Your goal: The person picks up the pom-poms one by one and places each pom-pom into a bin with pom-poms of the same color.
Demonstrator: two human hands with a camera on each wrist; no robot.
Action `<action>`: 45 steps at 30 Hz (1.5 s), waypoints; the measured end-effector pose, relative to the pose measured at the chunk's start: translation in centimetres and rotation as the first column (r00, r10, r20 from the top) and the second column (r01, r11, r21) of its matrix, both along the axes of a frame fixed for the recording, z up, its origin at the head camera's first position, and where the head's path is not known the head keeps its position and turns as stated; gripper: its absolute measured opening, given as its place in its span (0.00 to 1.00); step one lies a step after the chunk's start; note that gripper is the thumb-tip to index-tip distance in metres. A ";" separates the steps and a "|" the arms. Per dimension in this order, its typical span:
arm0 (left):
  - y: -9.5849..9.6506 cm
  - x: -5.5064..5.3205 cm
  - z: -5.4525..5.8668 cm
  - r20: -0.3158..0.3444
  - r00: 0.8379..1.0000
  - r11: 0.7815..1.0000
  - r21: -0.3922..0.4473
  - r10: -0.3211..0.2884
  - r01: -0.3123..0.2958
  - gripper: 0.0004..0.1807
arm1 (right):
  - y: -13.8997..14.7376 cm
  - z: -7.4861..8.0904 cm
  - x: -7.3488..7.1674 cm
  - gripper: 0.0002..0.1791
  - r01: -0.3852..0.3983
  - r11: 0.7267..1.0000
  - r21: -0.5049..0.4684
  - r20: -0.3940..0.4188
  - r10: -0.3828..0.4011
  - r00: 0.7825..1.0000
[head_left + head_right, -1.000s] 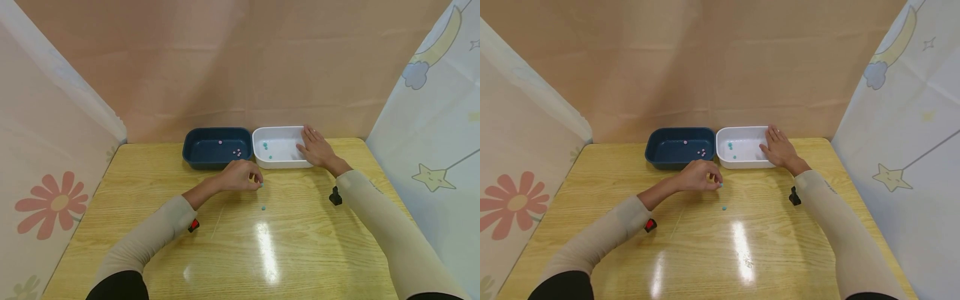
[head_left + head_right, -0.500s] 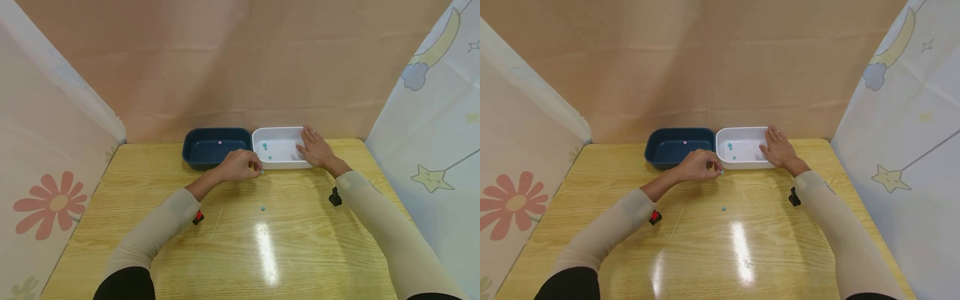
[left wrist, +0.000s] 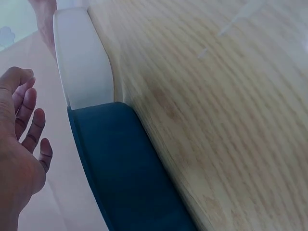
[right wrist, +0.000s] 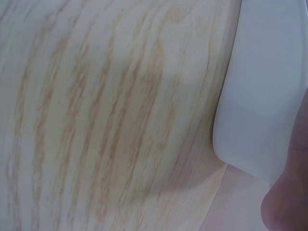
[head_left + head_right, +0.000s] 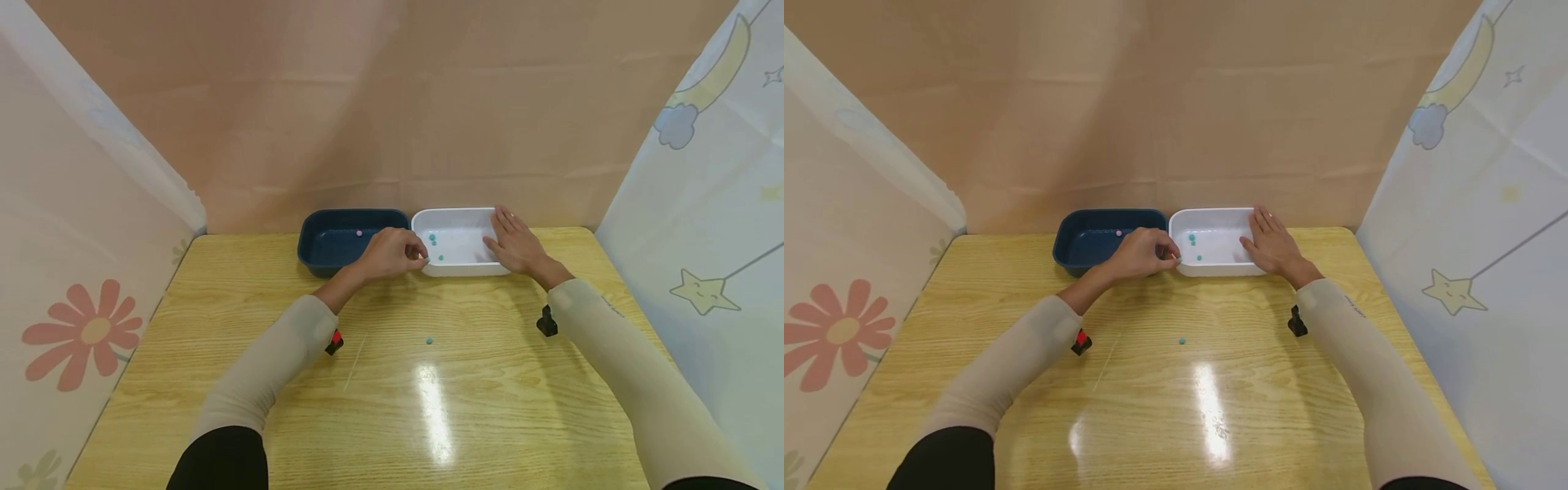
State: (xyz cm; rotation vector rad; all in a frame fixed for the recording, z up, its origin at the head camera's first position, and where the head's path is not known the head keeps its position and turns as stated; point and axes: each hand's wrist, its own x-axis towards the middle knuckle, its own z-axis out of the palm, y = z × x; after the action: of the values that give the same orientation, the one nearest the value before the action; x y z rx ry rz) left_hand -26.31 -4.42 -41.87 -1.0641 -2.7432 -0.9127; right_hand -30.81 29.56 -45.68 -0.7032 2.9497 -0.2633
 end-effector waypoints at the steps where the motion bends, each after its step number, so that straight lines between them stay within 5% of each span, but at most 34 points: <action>1: 0.0 -0.2 0.0 0.001 1.000 1.000 0.002 0.005 -0.005 0.03 | 0.0 0.0 0.0 0.42 -0.001 1.000 0.002 -0.002 0.001 1.000; 12: 0.3 -1.4 -0.1 0.055 0.995 0.997 0.000 0.080 -0.080 0.05 | 0.0 0.1 0.1 0.41 0.007 0.999 0.031 0.009 -0.007 1.000; 24: 0.7 -2.8 -0.3 0.001 0.987 0.987 -0.023 0.160 -0.160 0.06 | 0.0 -0.1 0.1 0.42 0.003 1.000 0.015 0.011 -0.003 1.000; 45: 2.5 -4.9 -0.5 0.027 0.931 0.922 -0.151 0.365 -0.357 0.08 | 0.1 -0.1 0.1 0.42 0.010 1.000 0.009 -0.001 -0.010 1.000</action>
State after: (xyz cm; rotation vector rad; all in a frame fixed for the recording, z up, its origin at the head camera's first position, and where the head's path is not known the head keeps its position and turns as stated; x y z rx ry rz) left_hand -31.16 -1.95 -42.37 -0.5178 -2.9431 -0.7063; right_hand -30.73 29.67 -45.73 -0.6881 2.9538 -0.2499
